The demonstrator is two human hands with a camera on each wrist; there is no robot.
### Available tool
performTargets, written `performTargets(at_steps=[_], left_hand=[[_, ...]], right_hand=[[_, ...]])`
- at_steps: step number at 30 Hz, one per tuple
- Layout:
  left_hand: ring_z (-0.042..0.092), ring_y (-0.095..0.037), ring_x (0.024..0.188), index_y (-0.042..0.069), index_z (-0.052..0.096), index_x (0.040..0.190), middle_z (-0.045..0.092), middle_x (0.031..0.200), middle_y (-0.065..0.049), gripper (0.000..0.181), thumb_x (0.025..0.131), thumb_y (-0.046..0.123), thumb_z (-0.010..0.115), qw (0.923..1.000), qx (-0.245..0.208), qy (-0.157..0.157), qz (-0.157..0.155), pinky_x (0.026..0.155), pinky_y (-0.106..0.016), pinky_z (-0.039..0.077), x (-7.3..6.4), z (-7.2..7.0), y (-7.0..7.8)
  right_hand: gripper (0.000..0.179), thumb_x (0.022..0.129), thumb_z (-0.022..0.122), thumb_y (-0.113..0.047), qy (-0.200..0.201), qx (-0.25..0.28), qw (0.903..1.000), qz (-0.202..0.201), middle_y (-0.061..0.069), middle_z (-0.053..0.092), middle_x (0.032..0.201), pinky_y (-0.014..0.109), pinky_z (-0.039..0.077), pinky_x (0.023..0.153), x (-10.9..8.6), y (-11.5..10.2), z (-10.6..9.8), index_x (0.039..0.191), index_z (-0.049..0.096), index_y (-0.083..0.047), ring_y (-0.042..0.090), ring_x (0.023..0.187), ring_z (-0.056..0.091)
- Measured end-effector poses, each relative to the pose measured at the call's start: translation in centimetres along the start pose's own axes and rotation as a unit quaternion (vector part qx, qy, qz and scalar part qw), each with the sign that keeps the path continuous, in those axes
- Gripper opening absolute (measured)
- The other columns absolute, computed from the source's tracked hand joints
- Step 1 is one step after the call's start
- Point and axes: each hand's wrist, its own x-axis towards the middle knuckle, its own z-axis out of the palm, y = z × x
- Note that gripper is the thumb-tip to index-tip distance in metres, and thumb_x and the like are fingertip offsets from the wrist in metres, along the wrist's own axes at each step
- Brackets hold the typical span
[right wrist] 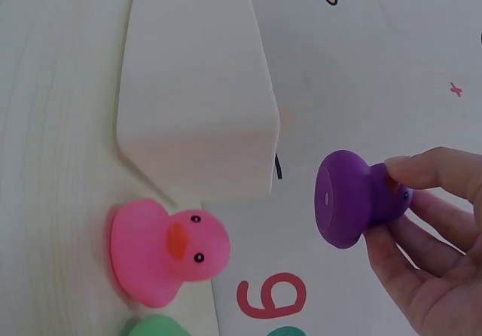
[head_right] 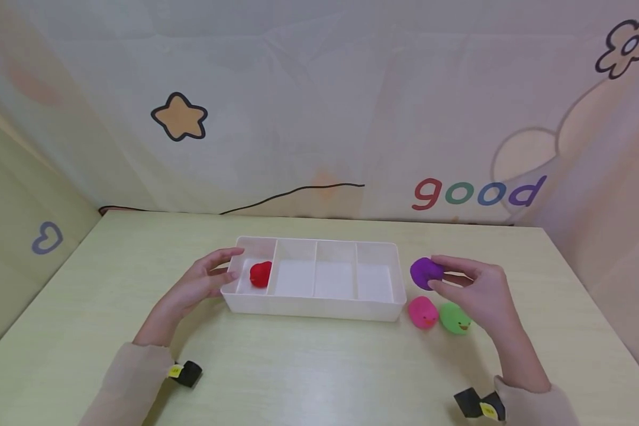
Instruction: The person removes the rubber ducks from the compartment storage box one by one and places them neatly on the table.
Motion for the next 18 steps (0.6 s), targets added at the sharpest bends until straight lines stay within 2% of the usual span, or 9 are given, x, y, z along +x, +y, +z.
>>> performTargets(at_steps=[4,10,18], left_hand=[[0.034,-0.035,0.126,0.016,0.043,0.134,0.029,0.143,-0.012,0.048,0.088,0.012,0.058,1.0,0.0,0.001,-0.003,0.089,-0.045,0.046,0.0,0.0,0.0],[0.035,-0.035,0.125,0.016,0.043,0.134,0.029,0.143,-0.012,0.048,0.088,0.011,0.057,1.0,-0.003,0.0,-0.002,0.088,-0.045,0.047,0.0,0.0,-0.1],[0.035,-0.036,0.125,0.016,0.043,0.134,0.029,0.143,-0.012,0.048,0.089,0.01,0.057,1.0,-0.001,0.002,-0.001,0.088,-0.045,0.047,0.1,0.0,-0.1]], right_hand=[[0.042,0.077,0.073,-0.018,0.01,-0.022,0.9995,0.02,-0.029,0.059,0.089,0.01,0.048,0.067,-0.5,0.3,-1.1,0.116,0.063,-0.007,-0.007,0.079,0.061],[0.038,0.078,0.072,-0.018,0.014,-0.019,0.9989,0.04,-0.031,0.059,0.089,0.008,0.047,0.066,-1.1,1.1,-2.6,0.115,0.064,-0.013,-0.009,0.077,0.061],[0.034,0.077,0.073,-0.014,0.018,-0.021,0.9988,0.04,-0.031,0.06,0.088,0.007,0.046,0.063,-1.6,2.8,-3.9,0.111,0.067,-0.012,-0.009,0.076,0.061]])
